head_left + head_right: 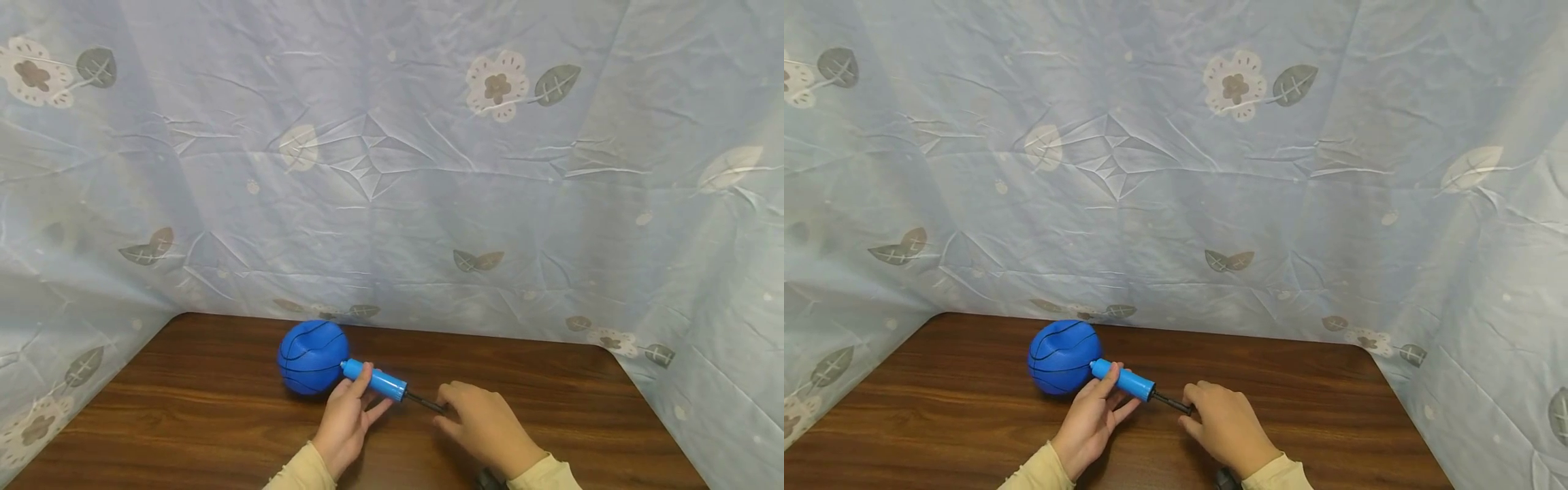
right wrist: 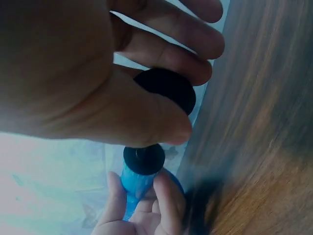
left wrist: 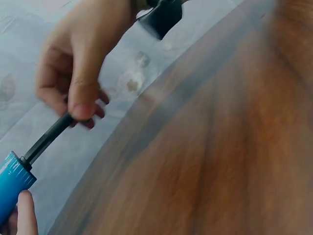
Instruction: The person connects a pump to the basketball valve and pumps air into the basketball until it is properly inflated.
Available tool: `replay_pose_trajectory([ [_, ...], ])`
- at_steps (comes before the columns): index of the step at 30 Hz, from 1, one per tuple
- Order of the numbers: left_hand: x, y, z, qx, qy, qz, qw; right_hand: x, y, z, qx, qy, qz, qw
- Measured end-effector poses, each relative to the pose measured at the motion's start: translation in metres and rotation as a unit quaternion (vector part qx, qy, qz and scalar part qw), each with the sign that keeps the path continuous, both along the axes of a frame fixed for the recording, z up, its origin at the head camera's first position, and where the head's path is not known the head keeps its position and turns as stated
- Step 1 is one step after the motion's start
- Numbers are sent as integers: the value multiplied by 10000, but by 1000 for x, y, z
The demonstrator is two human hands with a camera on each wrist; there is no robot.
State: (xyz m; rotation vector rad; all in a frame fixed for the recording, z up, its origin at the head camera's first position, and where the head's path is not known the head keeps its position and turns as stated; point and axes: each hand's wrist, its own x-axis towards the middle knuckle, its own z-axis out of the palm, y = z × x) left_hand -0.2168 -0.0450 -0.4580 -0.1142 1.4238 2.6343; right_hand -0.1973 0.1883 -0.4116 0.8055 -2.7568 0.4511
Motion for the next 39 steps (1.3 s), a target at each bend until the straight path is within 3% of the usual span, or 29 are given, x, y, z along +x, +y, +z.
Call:
replay_pose_trajectory([
  [7, -11, -17, 5, -27, 119, 401, 9991, -1, 4, 1, 50, -55, -236, 9997],
  [16, -14, -21, 6, 18, 167, 518, 9985, -1, 4, 4, -54, -63, -210, 9997],
  [22, -9, -10, -2, 112, -82, 136, 9998, -1, 10, 2, 159, 46, -264, 9995],
  [27, -4, -2, -5, 397, -301, -236, 9985, -2, 9, 3, 132, 63, 20, 9999],
  [32, 2, 5, -5, 442, -548, -370, 9968, -2, 1, 5, 222, 169, 234, 9993],
  [39, 12, 19, -3, 323, -629, -471, 9964, -1, -7, 0, 240, 220, 354, 9988],
])
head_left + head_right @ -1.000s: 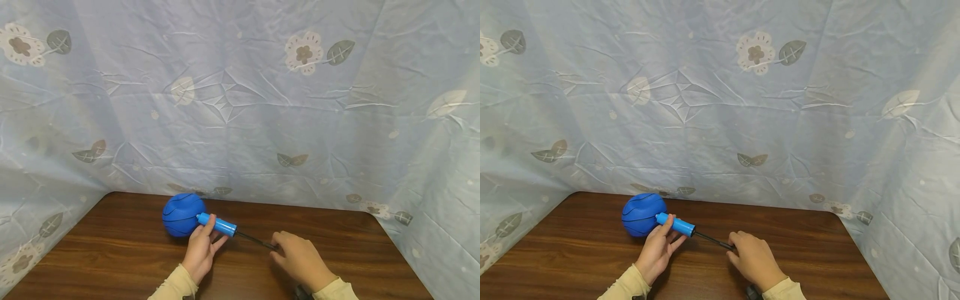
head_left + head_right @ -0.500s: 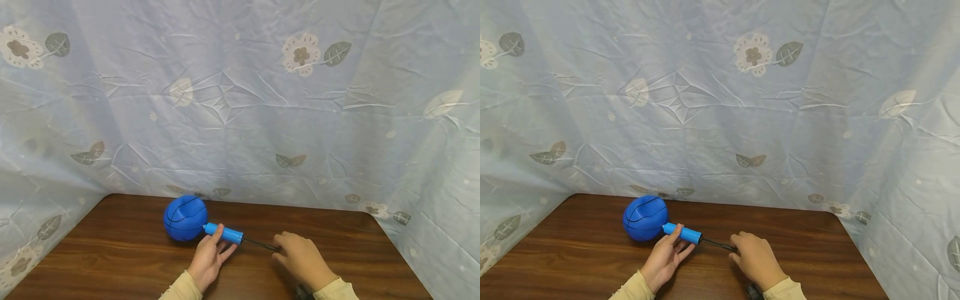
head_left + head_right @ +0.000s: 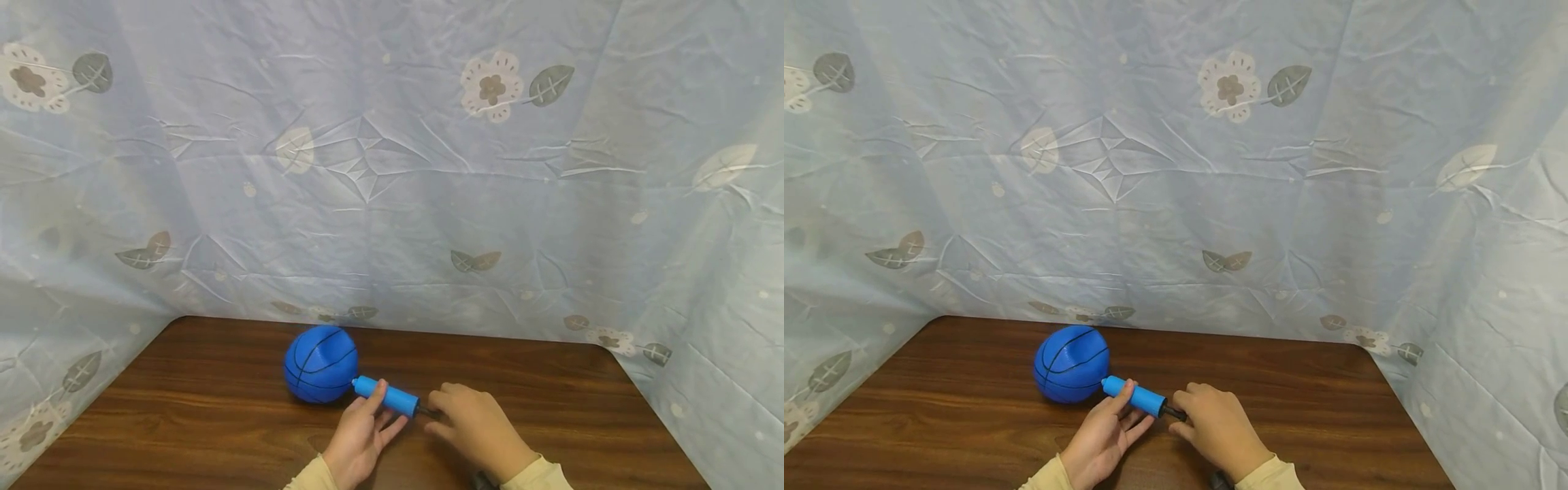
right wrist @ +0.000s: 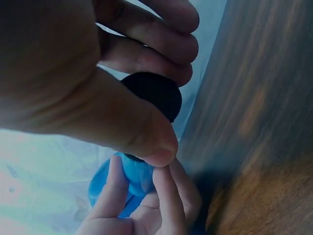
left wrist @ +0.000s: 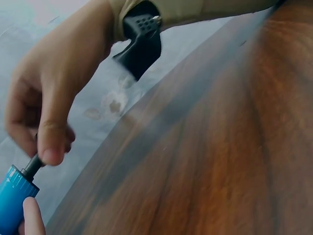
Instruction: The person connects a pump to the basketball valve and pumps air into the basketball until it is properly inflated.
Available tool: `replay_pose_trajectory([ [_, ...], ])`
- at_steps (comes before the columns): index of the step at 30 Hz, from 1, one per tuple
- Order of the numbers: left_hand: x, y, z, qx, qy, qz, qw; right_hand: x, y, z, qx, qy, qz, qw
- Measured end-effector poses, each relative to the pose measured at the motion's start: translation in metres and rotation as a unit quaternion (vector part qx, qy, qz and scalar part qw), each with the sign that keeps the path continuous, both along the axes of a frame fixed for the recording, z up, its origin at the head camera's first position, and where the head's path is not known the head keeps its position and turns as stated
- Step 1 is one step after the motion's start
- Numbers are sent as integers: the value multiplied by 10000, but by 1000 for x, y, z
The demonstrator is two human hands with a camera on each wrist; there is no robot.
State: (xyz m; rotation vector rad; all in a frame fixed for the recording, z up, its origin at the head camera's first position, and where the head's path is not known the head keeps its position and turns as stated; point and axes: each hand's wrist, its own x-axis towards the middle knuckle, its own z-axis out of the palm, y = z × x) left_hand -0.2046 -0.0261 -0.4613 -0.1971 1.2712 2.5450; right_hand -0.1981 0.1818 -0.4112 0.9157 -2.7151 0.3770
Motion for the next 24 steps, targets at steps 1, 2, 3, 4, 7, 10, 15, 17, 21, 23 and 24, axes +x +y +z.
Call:
replay_pose_trajectory([
  [1, 1, 2, 0, -6, -16, -11, 10000, 0, 0, -1, -6, -8, 4, 10000],
  [2, 2, 3, 0, 4, -14, -26, 10000, 0, -1, -1, -19, -21, 5, 10000],
  [3, 3, 3, 1, 2, -8, -39, 10000, 0, -1, -1, -26, -33, -7, 10000],
  [4, 4, 4, 1, -7, 7, -44, 10000, 0, -1, -1, -57, -41, -23, 10000],
  [7, 4, 2, 2, -19, 123, -75, 9999, 0, 0, -2, -166, -87, -53, 9998],
  [10, 2, -2, 3, 17, 267, -64, 9996, 0, 1, -1, -278, -131, -109, 9995],
  [15, -4, -9, 4, -34, 464, 114, 9989, 0, 3, -1, -287, -186, -245, 9991],
  [17, -7, -12, 5, -99, 518, 242, 9983, -1, 4, -1, -233, -166, -316, 9991],
  [21, -11, -20, 5, -107, 583, 524, 9969, -1, 7, -1, -163, -114, -547, 9983],
  [23, -14, -23, 6, -30, 574, 629, 9964, 0, 8, -1, -205, -146, -677, 9974],
  [24, -15, -25, 6, 12, 555, 683, 9961, 0, 9, 0, -234, -162, -745, 9968],
])
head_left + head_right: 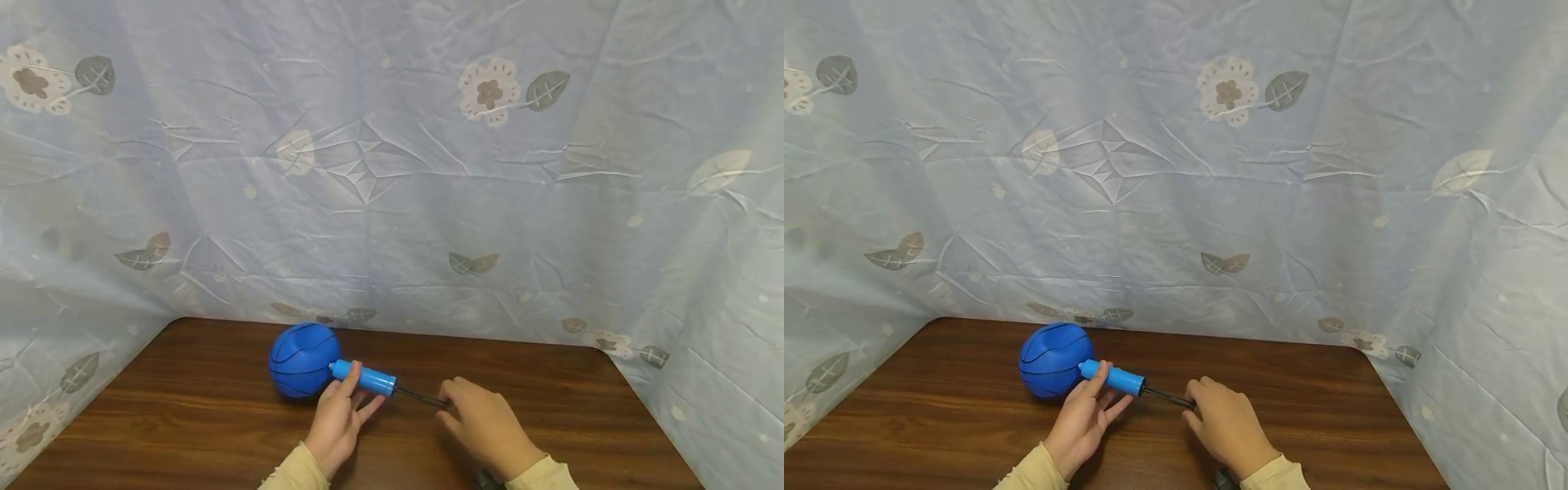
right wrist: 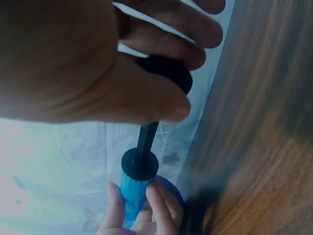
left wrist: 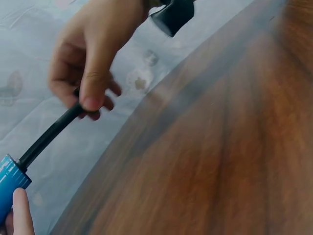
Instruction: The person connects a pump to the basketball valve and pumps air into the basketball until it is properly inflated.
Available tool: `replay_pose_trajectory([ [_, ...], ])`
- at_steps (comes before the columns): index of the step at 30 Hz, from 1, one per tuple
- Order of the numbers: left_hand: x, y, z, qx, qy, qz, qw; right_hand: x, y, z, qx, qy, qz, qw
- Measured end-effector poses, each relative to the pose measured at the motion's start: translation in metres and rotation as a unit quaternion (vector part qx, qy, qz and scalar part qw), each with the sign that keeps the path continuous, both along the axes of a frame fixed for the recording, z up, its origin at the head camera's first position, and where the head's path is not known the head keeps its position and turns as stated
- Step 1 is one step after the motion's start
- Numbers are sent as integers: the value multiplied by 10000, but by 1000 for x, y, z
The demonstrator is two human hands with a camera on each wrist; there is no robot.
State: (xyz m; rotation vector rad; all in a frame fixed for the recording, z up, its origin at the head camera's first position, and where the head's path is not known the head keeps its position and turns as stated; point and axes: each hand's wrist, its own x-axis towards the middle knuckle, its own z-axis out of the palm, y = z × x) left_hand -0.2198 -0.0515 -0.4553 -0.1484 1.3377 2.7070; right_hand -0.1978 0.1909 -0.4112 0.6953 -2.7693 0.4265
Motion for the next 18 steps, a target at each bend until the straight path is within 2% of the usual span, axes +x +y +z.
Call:
replay_pose_trajectory([
  [6, -7, -9, 1, 467, -158, 228, 9985, 1, 2, 3, -134, -182, -268, 9994],
  [10, -9, -12, 0, 529, -144, 250, 9982, 1, 2, 3, -130, -316, -115, 9994],
  [18, -7, -8, -1, 485, 4, 120, 9988, 0, 4, 2, -25, -95, 164, 9998],
])
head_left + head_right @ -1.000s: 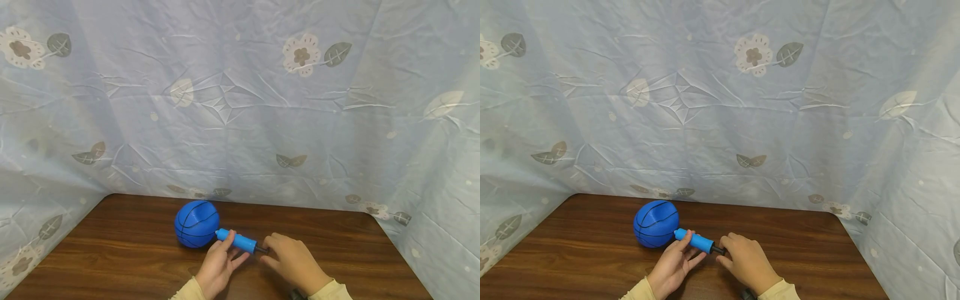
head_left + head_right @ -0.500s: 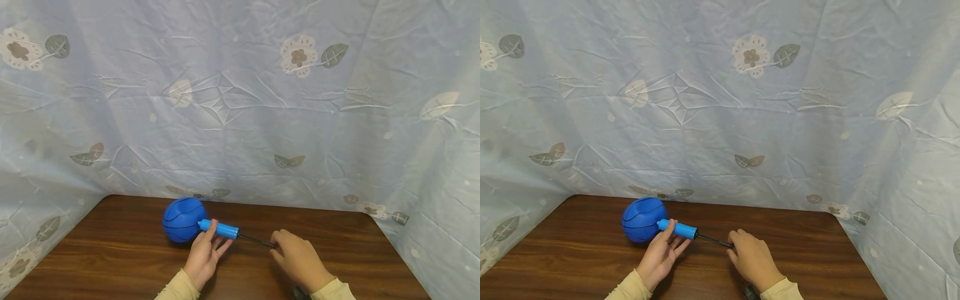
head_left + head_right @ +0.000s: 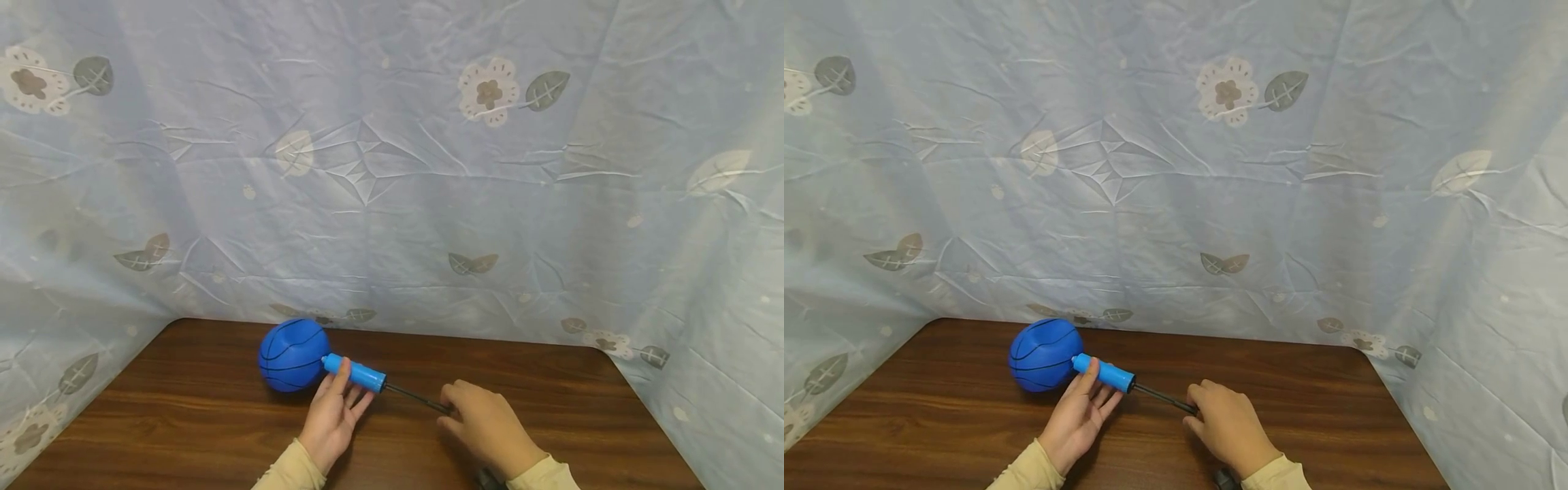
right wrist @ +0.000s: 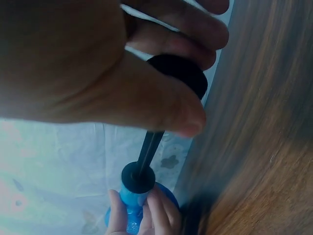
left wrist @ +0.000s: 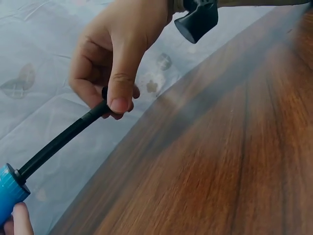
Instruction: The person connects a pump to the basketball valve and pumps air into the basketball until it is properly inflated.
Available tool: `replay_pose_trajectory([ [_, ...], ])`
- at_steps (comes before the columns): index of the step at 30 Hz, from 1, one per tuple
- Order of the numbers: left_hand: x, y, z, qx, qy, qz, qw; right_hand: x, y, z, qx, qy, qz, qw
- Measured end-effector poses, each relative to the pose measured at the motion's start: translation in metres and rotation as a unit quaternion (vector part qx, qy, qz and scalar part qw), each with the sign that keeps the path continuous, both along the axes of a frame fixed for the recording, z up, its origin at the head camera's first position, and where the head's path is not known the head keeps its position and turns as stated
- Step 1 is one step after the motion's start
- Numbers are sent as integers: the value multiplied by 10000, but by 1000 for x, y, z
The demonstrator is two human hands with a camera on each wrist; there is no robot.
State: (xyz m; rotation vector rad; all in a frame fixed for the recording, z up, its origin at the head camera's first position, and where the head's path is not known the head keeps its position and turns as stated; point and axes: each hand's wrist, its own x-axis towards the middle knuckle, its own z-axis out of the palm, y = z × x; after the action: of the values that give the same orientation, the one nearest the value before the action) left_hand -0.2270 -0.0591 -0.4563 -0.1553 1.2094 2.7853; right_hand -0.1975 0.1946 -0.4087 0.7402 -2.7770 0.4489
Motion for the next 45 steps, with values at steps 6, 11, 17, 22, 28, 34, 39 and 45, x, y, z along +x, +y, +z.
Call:
replay_pose_trajectory([
  [6, 7, 8, -3, -56, -23, -132, 9999, -2, -2, 0, 112, 165, 372, 9991],
  [11, 14, 17, -5, -200, -139, -357, 9991, -3, -4, -2, 111, 131, 572, 9982],
  [17, 22, 28, -5, -594, -255, -552, 9964, -2, -8, -3, 115, 140, 719, 9972],
  [22, 28, 34, -3, -705, -242, -761, 9943, -1, -10, -5, 35, 213, 805, 9965],
  [28, 29, 34, -1, -813, -84, -801, 9934, 0, -14, -6, -8, 117, 711, 9974],
  [34, 24, 26, 2, -760, -33, -618, 9952, 0, -15, -4, -203, -51, 628, 9978],
  [39, 17, 18, 4, -858, 79, -340, 9957, 1, -13, -3, -163, 97, 492, 9986],
  [45, 7, 5, 8, -976, 123, 58, 9951, 1, -9, -4, -73, 265, 307, 9992],
])
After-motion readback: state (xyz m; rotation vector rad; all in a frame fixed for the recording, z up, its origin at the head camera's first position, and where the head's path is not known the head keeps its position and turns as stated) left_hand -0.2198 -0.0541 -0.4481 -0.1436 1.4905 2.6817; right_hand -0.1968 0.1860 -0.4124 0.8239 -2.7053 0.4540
